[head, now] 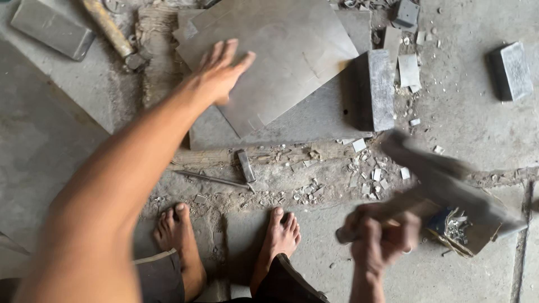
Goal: The person uses a hammer and a metal punch to create a series of holes along the edge of a rectangular metal sheet. The sheet is placed on a concrete block, and the person repeatedly strikes the punch to drive it through the metal.
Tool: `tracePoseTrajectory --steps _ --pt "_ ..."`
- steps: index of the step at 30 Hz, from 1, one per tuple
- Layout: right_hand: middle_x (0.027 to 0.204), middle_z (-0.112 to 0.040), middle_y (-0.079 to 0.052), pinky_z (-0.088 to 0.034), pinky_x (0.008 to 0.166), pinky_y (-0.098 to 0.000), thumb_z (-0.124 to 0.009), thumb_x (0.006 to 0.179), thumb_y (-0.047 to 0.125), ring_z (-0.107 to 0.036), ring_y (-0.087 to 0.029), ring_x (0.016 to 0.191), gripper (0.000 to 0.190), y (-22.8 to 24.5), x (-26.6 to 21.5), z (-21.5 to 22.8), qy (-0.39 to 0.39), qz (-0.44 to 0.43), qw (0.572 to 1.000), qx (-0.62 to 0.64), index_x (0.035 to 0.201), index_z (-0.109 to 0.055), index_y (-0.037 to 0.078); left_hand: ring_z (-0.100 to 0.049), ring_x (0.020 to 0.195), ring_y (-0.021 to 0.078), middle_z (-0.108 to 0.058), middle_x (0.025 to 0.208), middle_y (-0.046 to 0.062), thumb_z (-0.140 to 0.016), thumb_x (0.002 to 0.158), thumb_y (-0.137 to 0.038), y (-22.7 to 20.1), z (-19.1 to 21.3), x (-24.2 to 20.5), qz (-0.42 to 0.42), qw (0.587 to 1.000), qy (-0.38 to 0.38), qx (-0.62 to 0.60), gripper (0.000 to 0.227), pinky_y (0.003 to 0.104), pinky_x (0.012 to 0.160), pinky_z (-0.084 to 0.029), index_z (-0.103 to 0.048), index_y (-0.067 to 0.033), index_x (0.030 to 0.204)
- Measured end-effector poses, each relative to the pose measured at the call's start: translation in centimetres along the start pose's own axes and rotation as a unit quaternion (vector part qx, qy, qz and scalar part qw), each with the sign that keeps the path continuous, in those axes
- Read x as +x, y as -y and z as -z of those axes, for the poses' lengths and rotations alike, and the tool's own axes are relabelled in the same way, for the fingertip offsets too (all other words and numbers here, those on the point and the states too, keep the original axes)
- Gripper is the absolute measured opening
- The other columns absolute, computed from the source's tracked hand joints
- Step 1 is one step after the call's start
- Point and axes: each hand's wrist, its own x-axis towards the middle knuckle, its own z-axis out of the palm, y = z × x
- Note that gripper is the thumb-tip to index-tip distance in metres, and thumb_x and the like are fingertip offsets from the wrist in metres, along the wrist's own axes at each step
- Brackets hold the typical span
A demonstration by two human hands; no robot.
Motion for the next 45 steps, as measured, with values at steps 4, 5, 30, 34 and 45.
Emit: tracePoseTrajectory --steps 4,5,30,34,45 --pt "0.081 -0.071 -0.006 -0.056 0.052 -0.0222 -0.060 0.108 0.028 -0.068 -0.010 0.058 0.031 2.1 4.8 -0.7 -0.010 0.139 0.990 0.003 0.133 -0.059 0.008 0.004 0.153 0.0512 0.014 0.161 0.036 -0.084 0.076 -0.057 -2.2 -5.4 -3.7 0.116 0.973 -0.109 -0.166 0.134 0.068 0.123 -0.004 0.005 -0.0017 0.161" --pt "0.083 -0.072 -0.008 -0.056 0.061 -0.0246 -0.060 0.108 0.024 -0.069 -0.013 0.063 0.024 1.2 6.2 -1.5 0.005 0.088 0.995 -0.046 0.125 -0.062 0.007 0.005 0.153 0.0506 0.014 0.160 0.035 -0.082 0.075 -0.064 -2.5 -6.2 -3.9 0.125 0.975 -0.108 -0.150 0.137 0.068 0.123 -0.004 0.005 0.0009 0.159" --pt "0.133 -0.058 -0.023 -0.033 0.110 -0.0582 -0.088 0.079 0.038 -0.048 -0.039 0.127 0.083 -20.0 14.4 4.2 -0.007 -0.167 0.783 -0.600 0.141 -0.050 -0.002 0.013 0.153 0.0471 0.021 0.164 0.031 -0.080 0.059 -0.079 2.6 -4.9 1.0 0.078 0.992 -0.057 -0.083 0.157 0.073 0.120 0.000 0.011 -0.0043 0.162" --pt "0.122 -0.062 -0.017 -0.036 0.109 -0.0532 -0.087 0.080 0.042 -0.055 -0.032 0.116 0.071 -17.3 13.4 3.5 -0.006 -0.195 0.780 -0.594 0.130 -0.056 0.002 0.015 0.155 0.0420 0.023 0.166 0.025 -0.079 0.054 -0.078 2.6 -5.1 0.9 0.095 0.991 -0.036 -0.082 0.159 0.079 0.116 0.002 0.013 -0.0090 0.163" --pt "0.114 -0.062 -0.020 -0.044 0.093 -0.0536 -0.092 0.075 0.032 -0.055 -0.035 0.107 0.063 -20.1 12.2 14.7 -0.010 -0.194 0.756 -0.625 0.117 -0.061 -0.002 0.014 0.152 0.0474 0.021 0.164 0.026 -0.083 0.052 -0.077 1.6 -3.8 1.7 -0.017 1.000 0.008 -0.001 0.160 0.070 0.120 0.001 0.013 -0.0079 0.160"
